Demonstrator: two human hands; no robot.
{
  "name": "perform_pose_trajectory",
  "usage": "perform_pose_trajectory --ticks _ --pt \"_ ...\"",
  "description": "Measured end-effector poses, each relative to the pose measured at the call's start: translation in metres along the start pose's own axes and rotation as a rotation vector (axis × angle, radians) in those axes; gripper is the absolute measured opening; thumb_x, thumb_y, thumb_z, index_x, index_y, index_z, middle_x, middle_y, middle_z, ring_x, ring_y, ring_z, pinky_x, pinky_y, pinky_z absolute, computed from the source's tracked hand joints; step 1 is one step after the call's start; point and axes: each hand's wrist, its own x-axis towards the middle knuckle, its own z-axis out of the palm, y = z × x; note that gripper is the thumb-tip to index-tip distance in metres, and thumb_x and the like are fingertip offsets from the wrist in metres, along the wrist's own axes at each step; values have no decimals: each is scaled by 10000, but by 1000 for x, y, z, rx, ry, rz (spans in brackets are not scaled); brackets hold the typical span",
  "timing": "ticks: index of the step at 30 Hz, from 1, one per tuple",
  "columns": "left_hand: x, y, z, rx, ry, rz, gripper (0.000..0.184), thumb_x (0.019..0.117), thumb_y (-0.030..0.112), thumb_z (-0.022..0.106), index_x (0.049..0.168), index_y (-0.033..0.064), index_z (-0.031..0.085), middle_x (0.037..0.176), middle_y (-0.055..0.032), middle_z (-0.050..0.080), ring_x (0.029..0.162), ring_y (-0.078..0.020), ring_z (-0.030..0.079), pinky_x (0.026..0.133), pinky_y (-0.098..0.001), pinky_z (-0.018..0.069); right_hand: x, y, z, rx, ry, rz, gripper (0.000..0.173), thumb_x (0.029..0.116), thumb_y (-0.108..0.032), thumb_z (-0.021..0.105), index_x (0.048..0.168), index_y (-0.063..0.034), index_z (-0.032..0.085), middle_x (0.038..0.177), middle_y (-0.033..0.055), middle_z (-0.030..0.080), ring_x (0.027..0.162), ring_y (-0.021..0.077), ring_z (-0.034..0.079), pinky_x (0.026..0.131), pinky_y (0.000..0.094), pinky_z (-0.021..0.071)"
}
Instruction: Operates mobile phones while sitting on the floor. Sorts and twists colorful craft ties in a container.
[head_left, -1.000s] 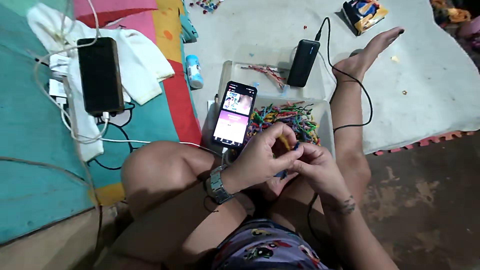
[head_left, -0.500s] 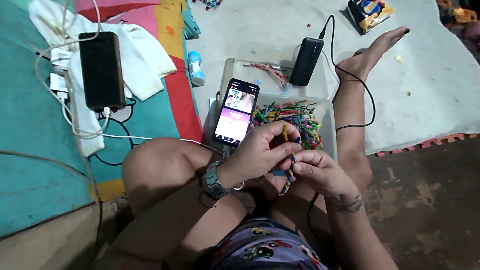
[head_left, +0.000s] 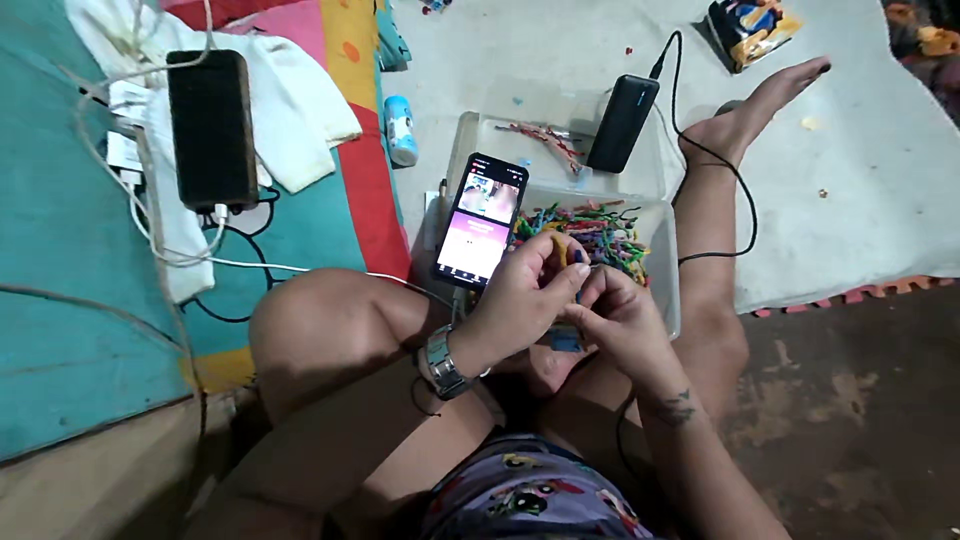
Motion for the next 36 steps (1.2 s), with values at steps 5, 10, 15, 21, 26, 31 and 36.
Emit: perform_pose_trajectory --ticks 5,10,15,21,26,31,36 --pt "0 10 -11 97 -46 54 73 976 24 619 1043 45 640 816 12 623 668 -10 570 614 -150 492 11 -5 -9 -23 -187 -78 220 984 -242 661 1118 -70 631 967 -71 693 847 -29 652 779 167 565" --pt "-5 10 -20 66 -23 142 102 956 -9 631 1049 30 627 882 5 643 754 -20 626 694 -172 552 17 -11 -14 -157 -255 -189 173 985 -183 649 967 -41 747 932 -43 725 852 -46 658 788 143 563" --pt "-11 11 -30 -7 -3 122 120 943 -13 639 1048 46 640 900 11 649 748 -27 609 678 -175 536 27 -19 0 -63 -233 -116 158 872 -214 792 831 -115 675 773 -106 653 699 -56 601 654 125 519" --pt "-15 18 -49 115 96 302 108 929 11 690 1021 62 717 972 41 670 800 -2 633 714 -162 567 59 -15 5 -185 -102 -226 264 1073 -231 473 1064 -77 687 947 -33 692 831 9 646 737 206 555" --pt "-18 13 -49 62 74 239 131 956 42 674 1064 80 737 942 40 703 735 -12 651 658 -172 579 101 -7 13 -685 -12 -262 518 939 62 520 1440 -65 558 1365 233 578 1107 379 641 893 539 542" --pt "-18 11 -48 139 23 231 134 974 62 658 1096 39 709 977 17 694 786 -21 660 706 -181 585 109 7 19 -787 -28 -298 539 901 95 530 1399 -91 620 1335 219 627 1200 421 616 1001 587 487" --pt "-17 9 -46 156 22 204 146 970 55 655 1111 37 690 966 16 690 793 -26 660 726 -189 585 106 7 20 -739 1 -283 527 919 89 519 1411 -80 606 1355 225 610 1195 412 617 998 571 494"
